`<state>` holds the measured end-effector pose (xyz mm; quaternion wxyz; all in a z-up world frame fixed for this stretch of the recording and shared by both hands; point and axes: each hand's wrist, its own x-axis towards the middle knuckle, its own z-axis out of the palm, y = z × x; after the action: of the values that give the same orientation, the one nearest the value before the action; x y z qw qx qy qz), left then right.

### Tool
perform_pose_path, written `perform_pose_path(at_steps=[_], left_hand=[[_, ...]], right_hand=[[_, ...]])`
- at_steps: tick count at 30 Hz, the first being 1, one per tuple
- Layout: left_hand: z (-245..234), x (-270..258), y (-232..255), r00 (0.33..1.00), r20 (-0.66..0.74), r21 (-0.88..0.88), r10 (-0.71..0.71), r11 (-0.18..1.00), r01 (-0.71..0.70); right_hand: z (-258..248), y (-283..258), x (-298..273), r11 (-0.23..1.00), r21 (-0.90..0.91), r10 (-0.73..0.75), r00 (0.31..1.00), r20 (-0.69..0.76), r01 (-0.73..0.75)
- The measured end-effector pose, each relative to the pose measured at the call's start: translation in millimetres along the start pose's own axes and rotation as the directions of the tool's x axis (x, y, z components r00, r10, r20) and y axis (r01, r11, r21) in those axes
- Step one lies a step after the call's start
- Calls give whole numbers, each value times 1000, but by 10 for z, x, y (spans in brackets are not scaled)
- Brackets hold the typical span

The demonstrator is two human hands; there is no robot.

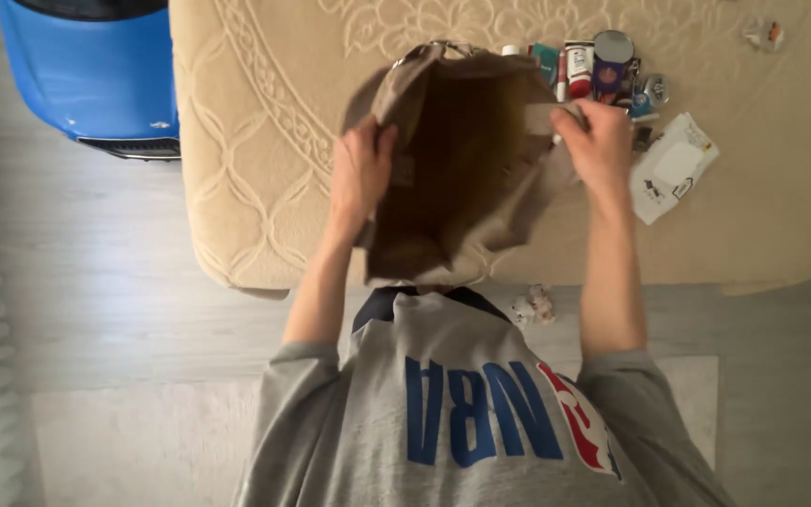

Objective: Organizing various personal care items and cleaning a brown tote bag.

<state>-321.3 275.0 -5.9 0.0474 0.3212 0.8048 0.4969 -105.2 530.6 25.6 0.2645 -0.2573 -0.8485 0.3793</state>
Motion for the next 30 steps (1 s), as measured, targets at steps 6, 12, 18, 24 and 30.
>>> perform_pose_path(at_steps=[6,12,18,24,30], left_hand=[[298,570,-542,993,-107,334,44,943,-6],[281,482,-537,989,-150,449,-4,891,72],[480,218,-674,954,-43,394,-297,872,289],[485,52,-388,964,-106,438,-242,859,264],[667,21,-693,975,-148,454,-168,864,218]], right_hand=[[364,395,510,995,-70,63,996,-56,-67],[874,504,123,928,-372,-65,994,-87,28],[1169,1076,39,929,-330,196,979,55,-168],[703,437,134,972,-234,-23,1000,-8,20],[850,936,215,885,-462,-52,999,8,50]])
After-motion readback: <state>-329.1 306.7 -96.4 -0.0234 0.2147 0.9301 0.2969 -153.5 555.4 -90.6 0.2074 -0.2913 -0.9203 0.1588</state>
